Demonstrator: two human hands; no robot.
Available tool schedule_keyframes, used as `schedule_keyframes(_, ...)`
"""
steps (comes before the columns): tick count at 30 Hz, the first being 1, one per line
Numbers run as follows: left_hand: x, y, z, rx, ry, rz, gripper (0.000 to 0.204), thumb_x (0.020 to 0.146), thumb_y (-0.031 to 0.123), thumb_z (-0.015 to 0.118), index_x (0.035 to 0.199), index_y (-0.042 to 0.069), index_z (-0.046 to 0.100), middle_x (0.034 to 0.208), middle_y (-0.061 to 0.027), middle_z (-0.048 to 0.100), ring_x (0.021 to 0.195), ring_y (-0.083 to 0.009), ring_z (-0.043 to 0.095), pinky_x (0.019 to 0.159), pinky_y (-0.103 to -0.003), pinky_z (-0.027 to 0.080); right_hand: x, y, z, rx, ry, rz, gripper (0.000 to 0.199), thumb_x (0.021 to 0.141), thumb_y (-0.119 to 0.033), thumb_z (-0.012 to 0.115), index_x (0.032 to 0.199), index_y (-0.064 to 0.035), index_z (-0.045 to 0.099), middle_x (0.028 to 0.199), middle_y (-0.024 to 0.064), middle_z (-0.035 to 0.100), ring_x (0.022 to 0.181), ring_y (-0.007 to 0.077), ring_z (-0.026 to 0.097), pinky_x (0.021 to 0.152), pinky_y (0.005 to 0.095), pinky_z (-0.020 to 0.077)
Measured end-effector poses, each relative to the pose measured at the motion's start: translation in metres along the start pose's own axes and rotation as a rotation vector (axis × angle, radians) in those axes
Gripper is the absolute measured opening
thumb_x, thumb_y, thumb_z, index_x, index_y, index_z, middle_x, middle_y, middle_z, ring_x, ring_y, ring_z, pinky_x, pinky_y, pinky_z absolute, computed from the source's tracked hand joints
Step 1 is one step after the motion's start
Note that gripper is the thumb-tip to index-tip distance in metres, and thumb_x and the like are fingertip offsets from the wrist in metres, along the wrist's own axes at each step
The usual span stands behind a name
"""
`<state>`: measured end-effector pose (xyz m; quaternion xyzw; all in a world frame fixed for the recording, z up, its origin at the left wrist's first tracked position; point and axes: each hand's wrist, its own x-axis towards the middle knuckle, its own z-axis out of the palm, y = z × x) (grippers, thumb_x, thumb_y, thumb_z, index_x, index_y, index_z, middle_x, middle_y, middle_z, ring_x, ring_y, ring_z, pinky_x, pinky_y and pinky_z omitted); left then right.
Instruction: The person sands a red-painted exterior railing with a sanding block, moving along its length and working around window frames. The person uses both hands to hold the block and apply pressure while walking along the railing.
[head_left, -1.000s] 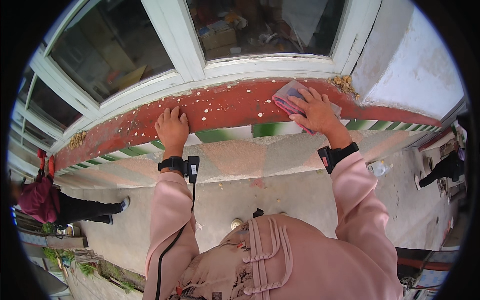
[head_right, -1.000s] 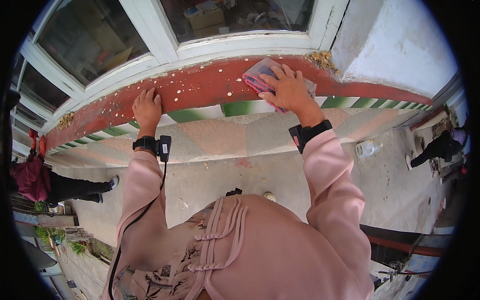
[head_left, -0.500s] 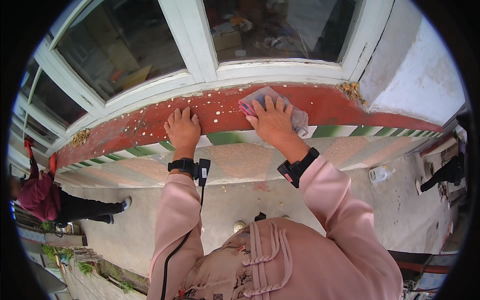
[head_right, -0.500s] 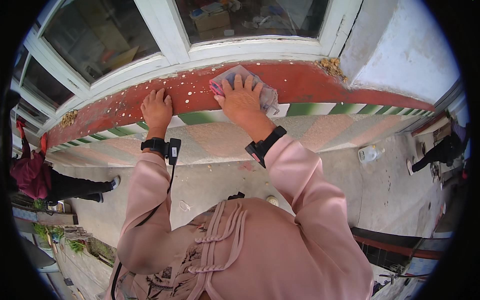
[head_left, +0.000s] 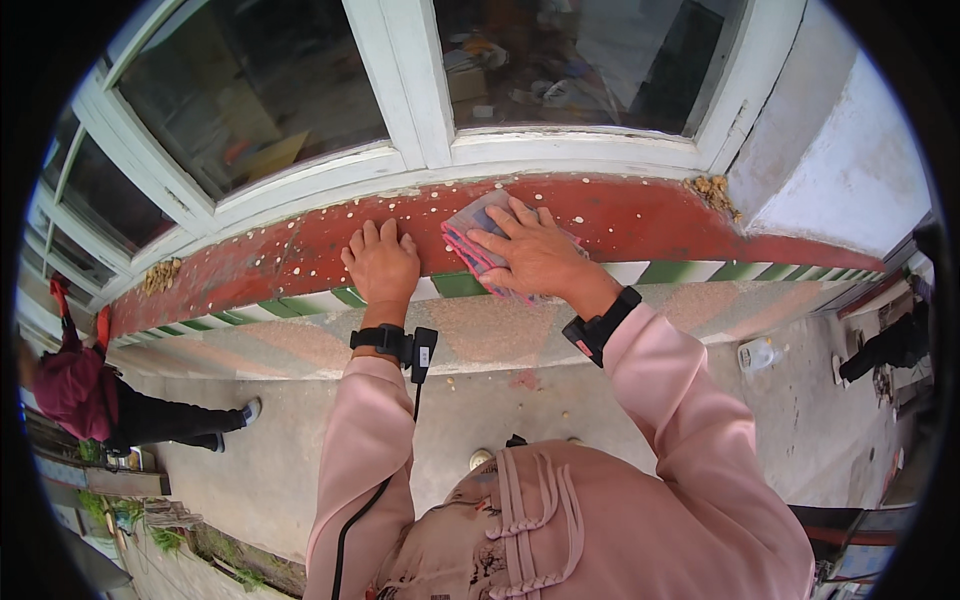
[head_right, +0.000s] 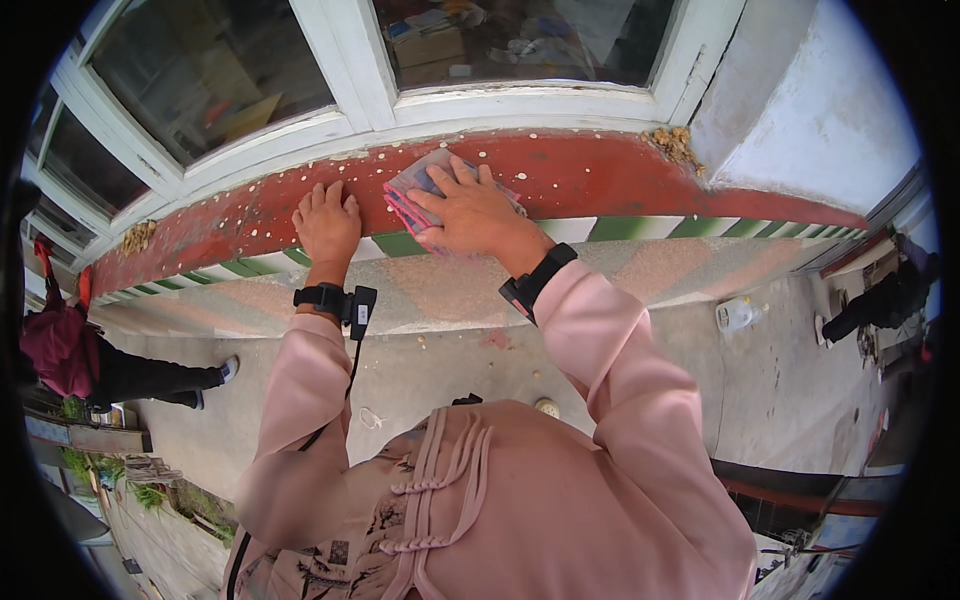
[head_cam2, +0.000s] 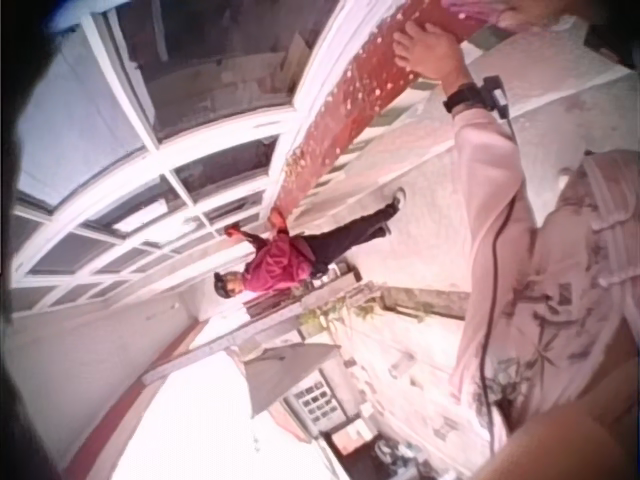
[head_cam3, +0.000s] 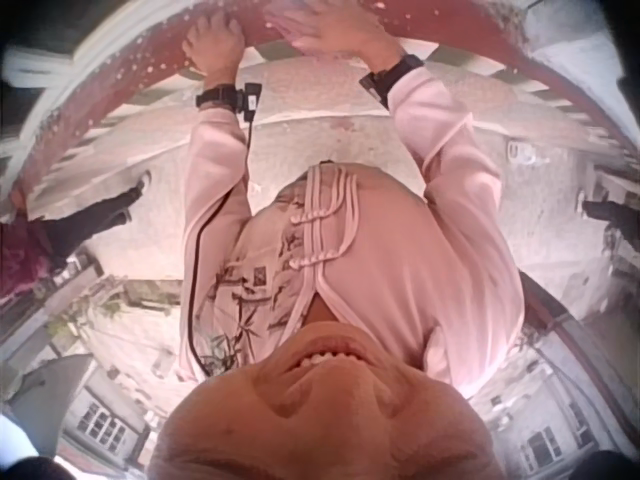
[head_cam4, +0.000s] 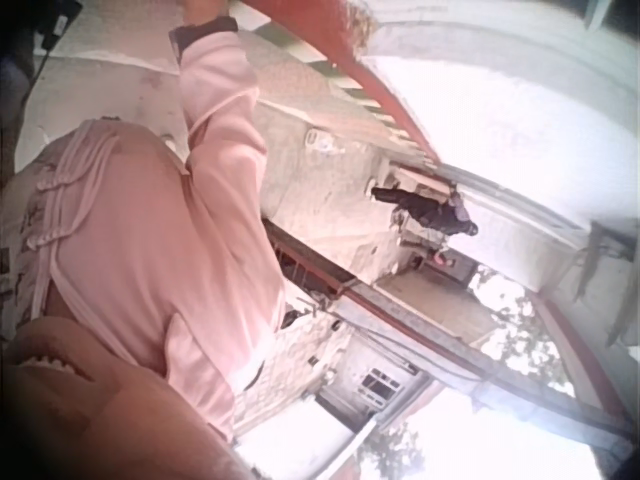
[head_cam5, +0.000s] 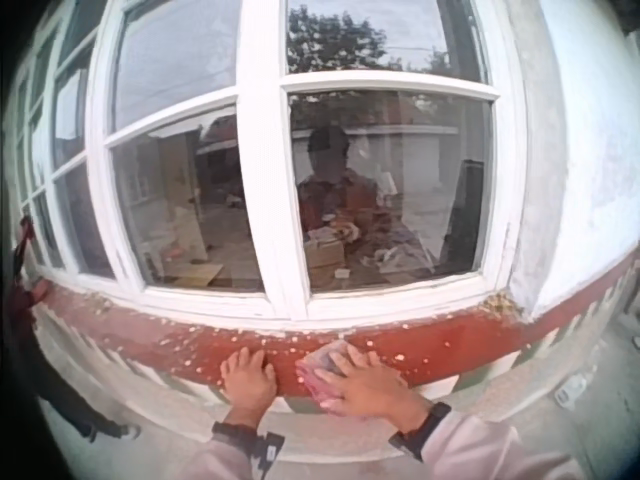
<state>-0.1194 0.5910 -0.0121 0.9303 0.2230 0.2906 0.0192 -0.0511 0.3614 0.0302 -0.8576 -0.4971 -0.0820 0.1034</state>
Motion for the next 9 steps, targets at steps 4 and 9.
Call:
schedule_keyframes(4, 0.005, 0.002, 0.001, 0.016, -0.021, -0.010, 0.035, 0.088, 0.033, 0.056, 0.118, 0.015, 0.062, 0.128, -0.0103, 0.055, 0.124, -0.0307, 0.045, 0.103, -0.054, 0.030, 0.016, -0.017, 0.011, 0.001, -0.055, 0.147, 0.064, 0.090, -0.058, 0.048, 0.144, -0.0240, 0.043, 0.153, 0.0193, 0.029, 0.142, 0.0438, 0.020, 0.110, 0.0569, 0.0185)
schedule_keyframes(9, 0.008, 0.001, -0.004, -0.002, -0.159, -0.072, 0.045, 0.088, 0.036, 0.057, 0.127, 0.015, 0.058, 0.143, -0.0110, 0.046, 0.134, -0.0308, 0.038, 0.108, -0.055, 0.024, 0.038, -0.031, 0.010, -0.005, -0.134, 0.248, 0.069, 0.090, -0.065, 0.042, 0.146, -0.0264, 0.040, 0.155, 0.0188, 0.027, 0.144, 0.0435, 0.015, 0.111, 0.0668, 0.0060)
